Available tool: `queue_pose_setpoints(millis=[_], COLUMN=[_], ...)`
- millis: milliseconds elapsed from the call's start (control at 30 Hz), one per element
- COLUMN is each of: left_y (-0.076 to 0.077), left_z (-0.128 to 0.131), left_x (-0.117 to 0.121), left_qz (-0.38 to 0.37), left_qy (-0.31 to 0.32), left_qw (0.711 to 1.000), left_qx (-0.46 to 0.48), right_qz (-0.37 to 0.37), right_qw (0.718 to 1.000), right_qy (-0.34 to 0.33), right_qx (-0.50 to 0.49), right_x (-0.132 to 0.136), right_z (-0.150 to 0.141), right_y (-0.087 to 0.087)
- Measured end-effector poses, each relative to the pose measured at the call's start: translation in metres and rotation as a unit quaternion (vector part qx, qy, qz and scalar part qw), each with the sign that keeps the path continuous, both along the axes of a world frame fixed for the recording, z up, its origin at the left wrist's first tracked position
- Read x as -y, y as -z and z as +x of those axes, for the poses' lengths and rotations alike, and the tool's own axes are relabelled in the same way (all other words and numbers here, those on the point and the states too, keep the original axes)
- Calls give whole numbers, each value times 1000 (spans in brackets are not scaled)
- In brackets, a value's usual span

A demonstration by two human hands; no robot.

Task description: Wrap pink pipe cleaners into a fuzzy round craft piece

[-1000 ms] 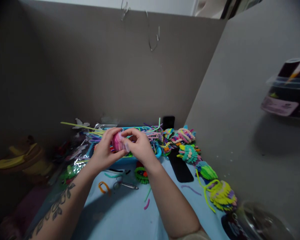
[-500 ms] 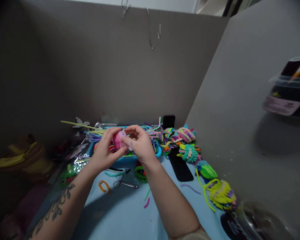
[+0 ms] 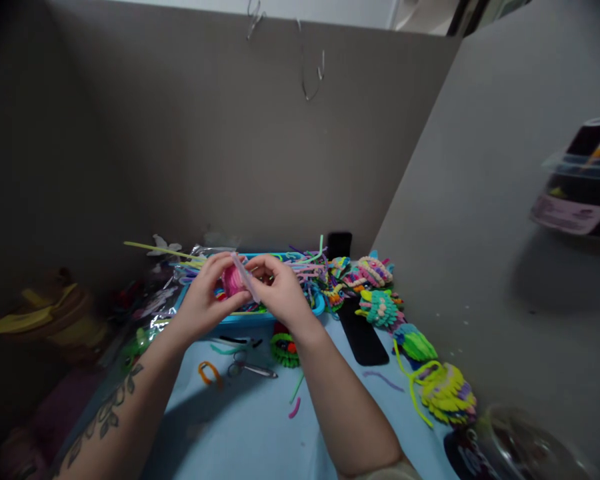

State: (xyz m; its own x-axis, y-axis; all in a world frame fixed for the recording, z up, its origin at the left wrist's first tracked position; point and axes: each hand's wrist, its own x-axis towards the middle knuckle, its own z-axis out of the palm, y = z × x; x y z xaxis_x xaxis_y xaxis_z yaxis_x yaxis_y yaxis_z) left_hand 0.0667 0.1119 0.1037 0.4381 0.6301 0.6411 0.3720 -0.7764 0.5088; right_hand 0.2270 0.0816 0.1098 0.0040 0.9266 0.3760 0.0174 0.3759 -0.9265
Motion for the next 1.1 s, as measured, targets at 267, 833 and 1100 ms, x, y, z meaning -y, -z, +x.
queue_pose_setpoints(millis=[267,833,1100], left_y=[2,7,6], left_z=[-1,0,1], left_x=[-2,-5,-3], left_qz=[-25,-79,-64], left_qy=[34,50,114], left_qw=[999,996,991], left_qx=[-14,-10,-34], right_qz=[-12,132,125], right_qw=[999,977,985], right_qy=[-30,19,75], right_qx=[7,168,92], right_x=[-1,4,-4], right_z=[3,12,10], right_y=[1,-5,3])
